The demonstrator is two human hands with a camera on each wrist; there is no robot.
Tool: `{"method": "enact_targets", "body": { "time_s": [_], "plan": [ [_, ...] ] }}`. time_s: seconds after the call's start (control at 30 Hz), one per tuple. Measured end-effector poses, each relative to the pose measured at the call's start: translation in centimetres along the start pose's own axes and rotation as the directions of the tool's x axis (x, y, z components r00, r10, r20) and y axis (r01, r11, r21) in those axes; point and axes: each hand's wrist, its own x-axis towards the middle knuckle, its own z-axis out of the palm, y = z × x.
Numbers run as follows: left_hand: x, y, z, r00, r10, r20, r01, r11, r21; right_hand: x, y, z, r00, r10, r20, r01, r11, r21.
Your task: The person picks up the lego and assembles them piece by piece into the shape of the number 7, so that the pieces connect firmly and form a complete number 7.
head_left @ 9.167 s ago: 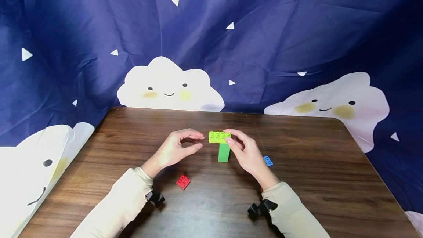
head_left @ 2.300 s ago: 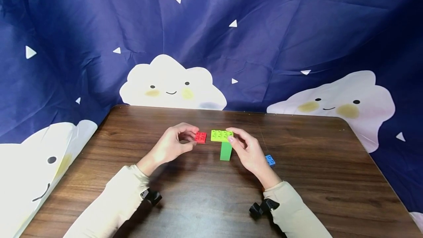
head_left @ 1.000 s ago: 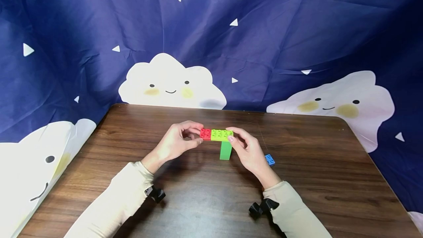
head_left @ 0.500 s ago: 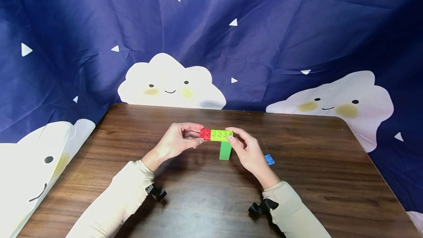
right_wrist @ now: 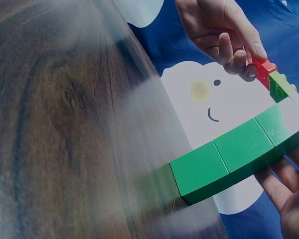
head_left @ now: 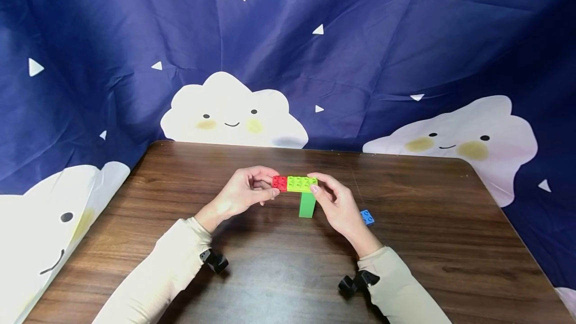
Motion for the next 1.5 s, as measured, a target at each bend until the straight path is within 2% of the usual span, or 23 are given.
{"method": "enact_targets", "body": {
  "time_s": [0.2, 0.43, 0.6, 1.0, 1.5],
  "plan": [
    [0.3, -0.3, 0.6, 1.000, 0.021, 0.004, -0.021, 1.000, 0.001, 0.0, 0.0, 0.0, 1.000, -0.004, 0.004, 0.004, 1.000, -0.002],
    [0.6, -0.7, 1.1, 0.998, 0.028, -0.049, -0.028, 1.000, 0.005, 0.0, 0.0, 0.0, 1.000, -0.003, 0.006, 0.003, 1.000, 0.001],
    [0.8, -0.9, 1.2, 0.998, 0.034, -0.059, -0.034, 0.999, 0.005, 0.0, 0.0, 0.0, 1.000, 0.004, 0.004, -0.004, 1.000, 0.002],
    [1.2, -1.4, 1.5, 1.000, 0.007, -0.017, -0.007, 1.000, -0.026, 0.1, -0.1, 0.0, 1.000, 0.014, 0.013, -0.014, 1.000, 0.007],
    [1.5, -1.6, 1.7, 0.998, 0.053, 0.031, -0.049, 0.991, -0.127, 0.1, -0.2, -0.1, 0.999, 0.030, 0.024, -0.030, 1.000, 0.000]
  ]
}}
